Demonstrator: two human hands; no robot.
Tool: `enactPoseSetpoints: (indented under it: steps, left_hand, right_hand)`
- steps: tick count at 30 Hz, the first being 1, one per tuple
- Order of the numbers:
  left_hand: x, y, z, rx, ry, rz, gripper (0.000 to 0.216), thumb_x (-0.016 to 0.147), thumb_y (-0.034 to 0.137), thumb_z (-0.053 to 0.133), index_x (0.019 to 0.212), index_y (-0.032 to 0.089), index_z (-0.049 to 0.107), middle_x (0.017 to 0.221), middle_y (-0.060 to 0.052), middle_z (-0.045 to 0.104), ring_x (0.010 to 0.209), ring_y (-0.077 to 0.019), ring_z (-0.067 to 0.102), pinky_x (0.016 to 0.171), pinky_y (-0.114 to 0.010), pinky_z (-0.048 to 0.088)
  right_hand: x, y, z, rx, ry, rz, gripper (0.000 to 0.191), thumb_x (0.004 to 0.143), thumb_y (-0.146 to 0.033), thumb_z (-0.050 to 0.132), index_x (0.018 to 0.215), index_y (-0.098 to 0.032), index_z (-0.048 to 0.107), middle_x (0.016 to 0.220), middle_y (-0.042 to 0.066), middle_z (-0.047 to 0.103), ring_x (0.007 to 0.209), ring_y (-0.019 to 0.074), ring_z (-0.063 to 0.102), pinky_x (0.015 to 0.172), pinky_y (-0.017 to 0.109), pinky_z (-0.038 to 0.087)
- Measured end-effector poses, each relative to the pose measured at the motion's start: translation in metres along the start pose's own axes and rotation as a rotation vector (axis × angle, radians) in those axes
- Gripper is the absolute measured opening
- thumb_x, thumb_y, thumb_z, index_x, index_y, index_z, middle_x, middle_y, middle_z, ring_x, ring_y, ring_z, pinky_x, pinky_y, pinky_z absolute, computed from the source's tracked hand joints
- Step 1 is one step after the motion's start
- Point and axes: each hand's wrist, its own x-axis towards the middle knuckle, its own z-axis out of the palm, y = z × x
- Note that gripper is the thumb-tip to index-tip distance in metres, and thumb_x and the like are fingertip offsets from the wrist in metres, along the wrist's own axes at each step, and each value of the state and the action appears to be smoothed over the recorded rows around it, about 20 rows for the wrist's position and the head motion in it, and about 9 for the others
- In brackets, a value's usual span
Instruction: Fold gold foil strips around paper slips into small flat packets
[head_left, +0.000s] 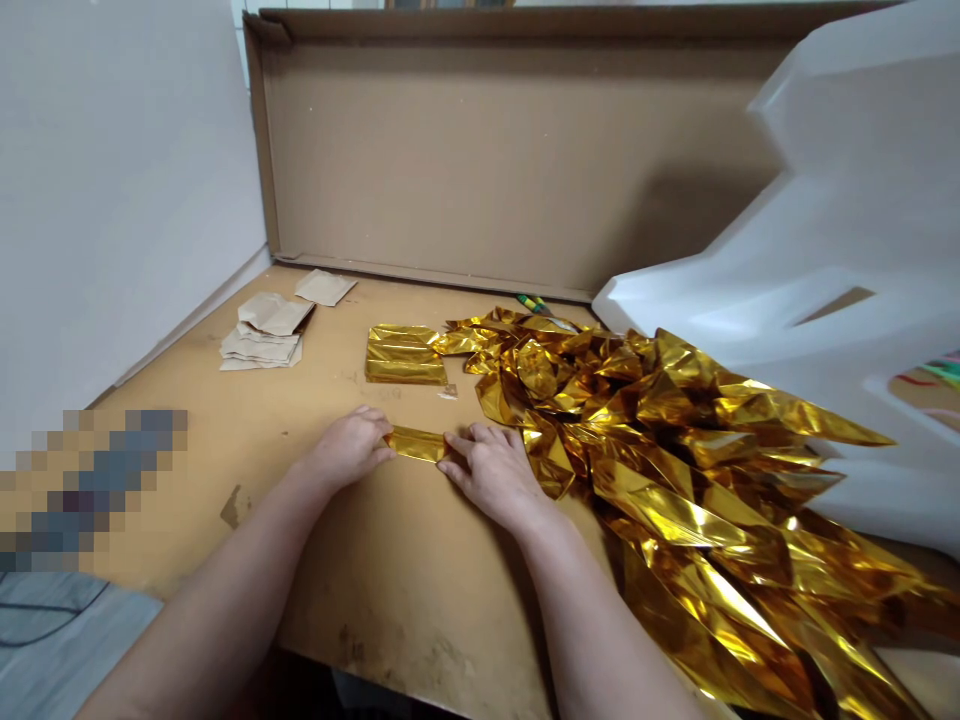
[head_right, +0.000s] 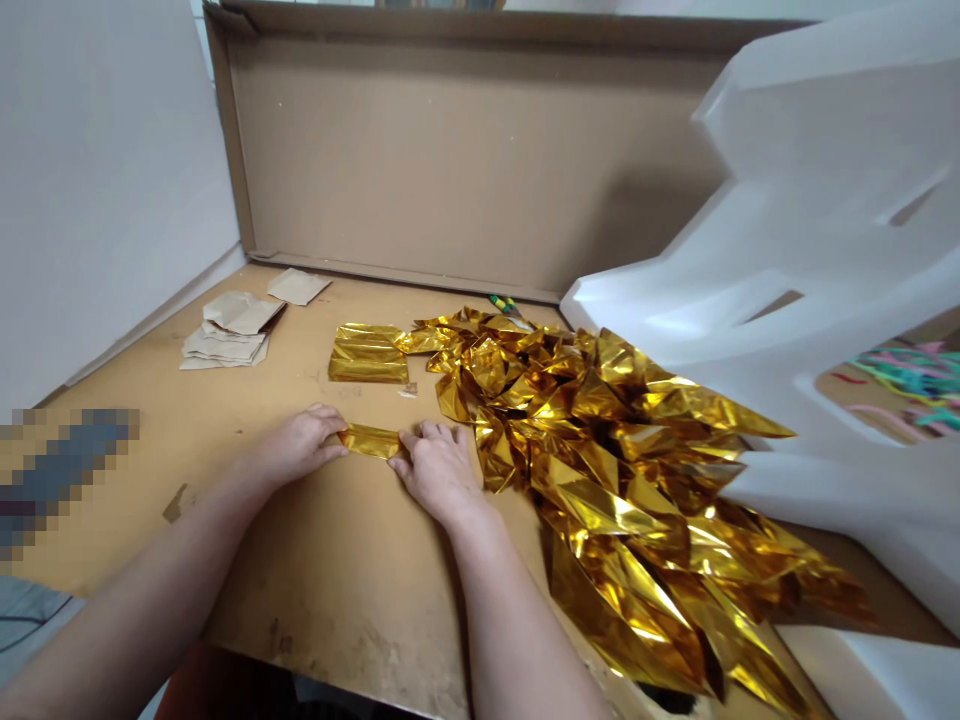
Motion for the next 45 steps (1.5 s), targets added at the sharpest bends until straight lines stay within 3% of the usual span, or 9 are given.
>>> enactPoseSetpoints:
  steps: [13,20,23,28,33,36,40,45]
  left_hand:
    - [0.001,-0.001,0.002,0.007,0.052,0.008,0.023,0.091,0.026,0.045,0.089,0.016,0.066,0.091,-0.007,0.063,0.089,-0.0198,0.056,0.083,-0.032,0.045]
    - [0.002,-0.006,0.005,-0.049,0.085,0.0,0.019,0.089,0.028,0.051,0.092,0.017,0.066,0.094,-0.006,0.065,0.091,-0.0197,0.057,0.084,-0.031,0.046]
    - [0.002,-0.007,0.006,-0.069,0.087,0.008,0.015,0.084,0.023,0.057,0.095,0.017,0.065,0.097,-0.006,0.065,0.096,-0.0203,0.056,0.087,-0.031,0.045]
    - [0.008,-0.009,0.013,-0.087,0.18,-0.118,0.019,0.083,0.012,0.049,0.086,0.018,0.067,0.089,-0.005,0.066,0.091,-0.019,0.058,0.086,-0.032,0.046]
    - [0.014,-0.012,0.017,-0.105,0.255,-0.227,0.018,0.083,0.013,0.05,0.082,0.018,0.067,0.083,-0.004,0.065,0.086,-0.0182,0.059,0.081,-0.03,0.047]
    - [0.015,-0.01,0.014,-0.077,0.227,-0.259,0.017,0.084,0.016,0.05,0.082,0.017,0.066,0.081,-0.004,0.065,0.085,-0.0189,0.059,0.08,-0.03,0.046]
    - [0.014,-0.007,0.008,0.008,0.188,-0.322,0.017,0.085,0.019,0.05,0.093,0.015,0.065,0.094,-0.008,0.065,0.092,-0.0214,0.057,0.086,-0.034,0.045]
    - [0.012,0.002,0.007,0.123,0.191,-0.254,0.02,0.085,0.016,0.048,0.099,0.015,0.062,0.102,-0.01,0.062,0.099,-0.0234,0.053,0.089,-0.036,0.044]
  right_hand:
    - [0.001,0.0,0.007,0.042,0.122,-0.057,0.023,0.082,-0.036,0.058,0.097,-0.021,0.068,0.099,0.009,0.061,0.096,0.0235,0.052,0.084,0.036,0.035]
    - [0.009,0.005,0.02,0.166,0.195,0.034,0.022,0.087,-0.027,0.05,0.094,-0.022,0.069,0.092,0.007,0.064,0.092,0.0209,0.054,0.082,0.033,0.038]
    - [0.013,0.007,0.025,0.236,0.22,0.054,0.023,0.087,-0.027,0.048,0.093,-0.022,0.07,0.089,0.007,0.064,0.09,0.0204,0.055,0.081,0.032,0.039]
    - [0.015,0.008,0.027,0.286,0.232,0.106,0.026,0.088,-0.028,0.045,0.088,-0.02,0.069,0.086,0.007,0.064,0.087,0.0202,0.055,0.079,0.031,0.04]
    - [0.018,0.007,0.026,0.233,0.229,0.172,0.023,0.088,-0.028,0.046,0.082,-0.021,0.067,0.084,0.007,0.063,0.085,0.021,0.055,0.076,0.032,0.038]
    - [0.019,0.004,0.024,0.171,0.206,0.197,0.023,0.088,-0.027,0.045,0.082,-0.021,0.066,0.085,0.007,0.063,0.086,0.0218,0.055,0.075,0.032,0.037]
    - [0.019,0.001,0.022,0.101,0.183,0.226,0.021,0.088,-0.029,0.046,0.083,-0.02,0.064,0.087,0.008,0.062,0.089,0.0229,0.053,0.075,0.033,0.035]
    - [0.018,-0.001,0.024,0.055,0.222,0.207,0.019,0.088,-0.03,0.046,0.082,-0.021,0.063,0.086,0.008,0.062,0.088,0.0233,0.051,0.074,0.034,0.033]
